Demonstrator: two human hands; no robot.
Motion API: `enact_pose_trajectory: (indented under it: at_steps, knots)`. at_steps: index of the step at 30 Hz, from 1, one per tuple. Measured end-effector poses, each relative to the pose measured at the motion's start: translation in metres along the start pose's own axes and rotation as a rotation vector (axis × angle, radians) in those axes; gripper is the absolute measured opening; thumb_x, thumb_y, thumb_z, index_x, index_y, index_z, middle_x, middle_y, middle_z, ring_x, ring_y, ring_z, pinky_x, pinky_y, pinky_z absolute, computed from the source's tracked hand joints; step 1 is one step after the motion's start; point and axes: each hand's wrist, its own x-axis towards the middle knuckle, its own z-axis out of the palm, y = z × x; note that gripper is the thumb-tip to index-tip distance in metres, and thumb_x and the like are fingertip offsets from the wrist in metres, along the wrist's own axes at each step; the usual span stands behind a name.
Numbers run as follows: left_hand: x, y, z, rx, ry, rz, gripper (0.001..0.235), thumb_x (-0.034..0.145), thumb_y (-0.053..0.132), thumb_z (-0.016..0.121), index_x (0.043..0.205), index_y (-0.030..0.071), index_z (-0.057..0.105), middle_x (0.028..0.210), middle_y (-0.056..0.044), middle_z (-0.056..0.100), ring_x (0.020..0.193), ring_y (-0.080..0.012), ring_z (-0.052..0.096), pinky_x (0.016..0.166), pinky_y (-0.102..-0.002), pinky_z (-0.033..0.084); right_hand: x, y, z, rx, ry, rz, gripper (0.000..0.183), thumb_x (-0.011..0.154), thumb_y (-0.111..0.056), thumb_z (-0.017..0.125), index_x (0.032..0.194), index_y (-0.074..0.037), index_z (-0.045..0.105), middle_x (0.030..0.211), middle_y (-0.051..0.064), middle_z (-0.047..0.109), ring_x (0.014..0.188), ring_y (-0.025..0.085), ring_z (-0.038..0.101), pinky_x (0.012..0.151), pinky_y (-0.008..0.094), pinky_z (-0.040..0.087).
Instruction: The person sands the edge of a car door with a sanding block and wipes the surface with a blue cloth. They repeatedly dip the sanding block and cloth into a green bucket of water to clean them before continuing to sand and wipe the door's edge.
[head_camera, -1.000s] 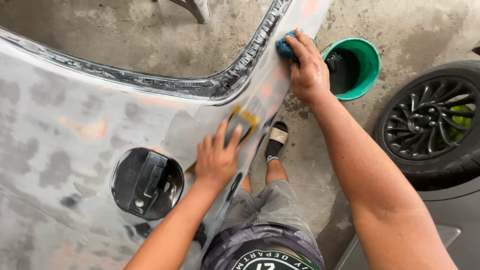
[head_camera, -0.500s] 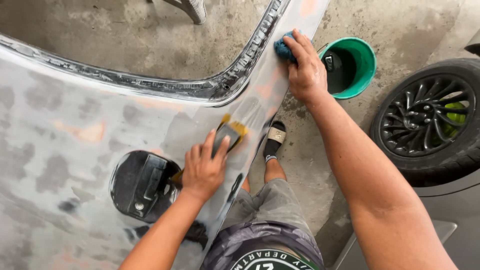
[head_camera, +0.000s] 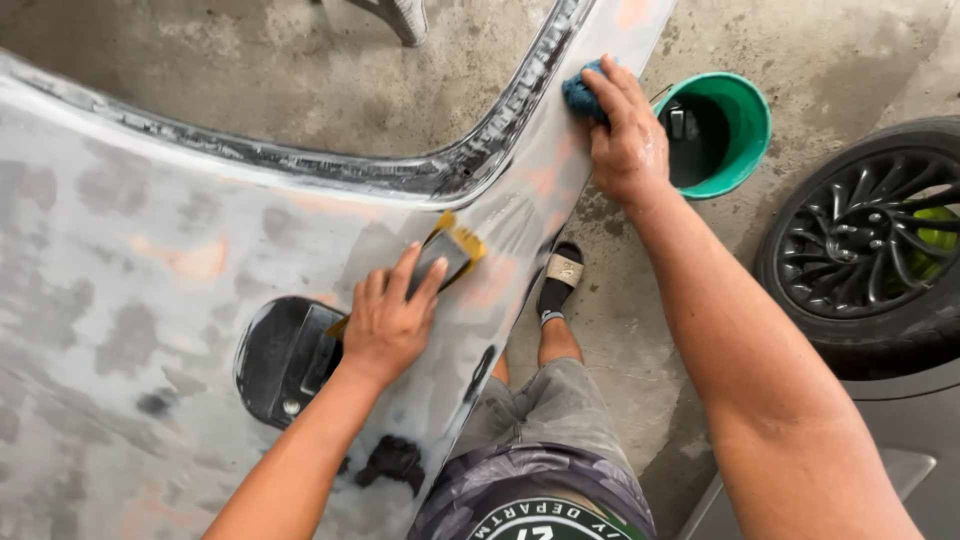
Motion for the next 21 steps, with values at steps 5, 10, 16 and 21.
enact_pose_trajectory:
  at_steps: [5, 10, 16, 21]
  knots:
    - [0.064, 0.014, 0.017, 0.022, 0.040, 0.037, 0.050, 0.094, 0.020, 0.062, 0.144, 0.021, 0.058, 0.151, -0.014, 0.048, 0.102, -0.0349, 0.055, 0.083, -0.048, 0.048, 0.004, -0.001, -0.001, 0.018, -0.013, -0.046, 0.060, 0.091, 0.007, 0.057, 0.147, -0.016, 0.056, 0.162, 0.011, 0.044, 0.150, 0.034, 0.039, 0.123, 0.042, 0.032]
    - [0.120, 0.043, 0.038, 0.089, 0.091, 0.022, 0.057, 0.090, 0.013, 0.055, 0.146, 0.024, 0.057, 0.153, -0.011, 0.047, 0.107, -0.0330, 0.056, 0.089, -0.049, 0.049, -0.001, 0.002, -0.005, 0.032, 0.006, -0.100, 0.052, 0.099, 0.001, 0.063, 0.147, -0.016, 0.058, 0.162, 0.011, 0.046, 0.151, 0.033, 0.041, 0.125, 0.040, 0.035]
    - [0.030, 0.066, 0.015, -0.050, 0.058, -0.045, 0.051, 0.096, 0.019, 0.060, 0.147, 0.020, 0.057, 0.151, -0.017, 0.050, 0.098, -0.0357, 0.056, 0.079, -0.047, 0.047, 0.001, 0.005, -0.003, 0.053, 0.000, -0.089, 0.056, 0.095, 0.003, 0.061, 0.148, -0.015, 0.058, 0.162, 0.012, 0.045, 0.151, 0.035, 0.039, 0.125, 0.043, 0.032]
    - [0.037, 0.076, 0.027, -0.029, 0.103, -0.056, 0.051, 0.093, 0.020, 0.063, 0.144, 0.020, 0.058, 0.149, -0.017, 0.051, 0.099, -0.0357, 0.057, 0.078, -0.047, 0.048, 0.002, 0.005, -0.005, -0.001, -0.038, -0.077, 0.062, 0.091, 0.005, 0.058, 0.149, -0.017, 0.056, 0.162, 0.011, 0.044, 0.151, 0.034, 0.037, 0.124, 0.046, 0.029]
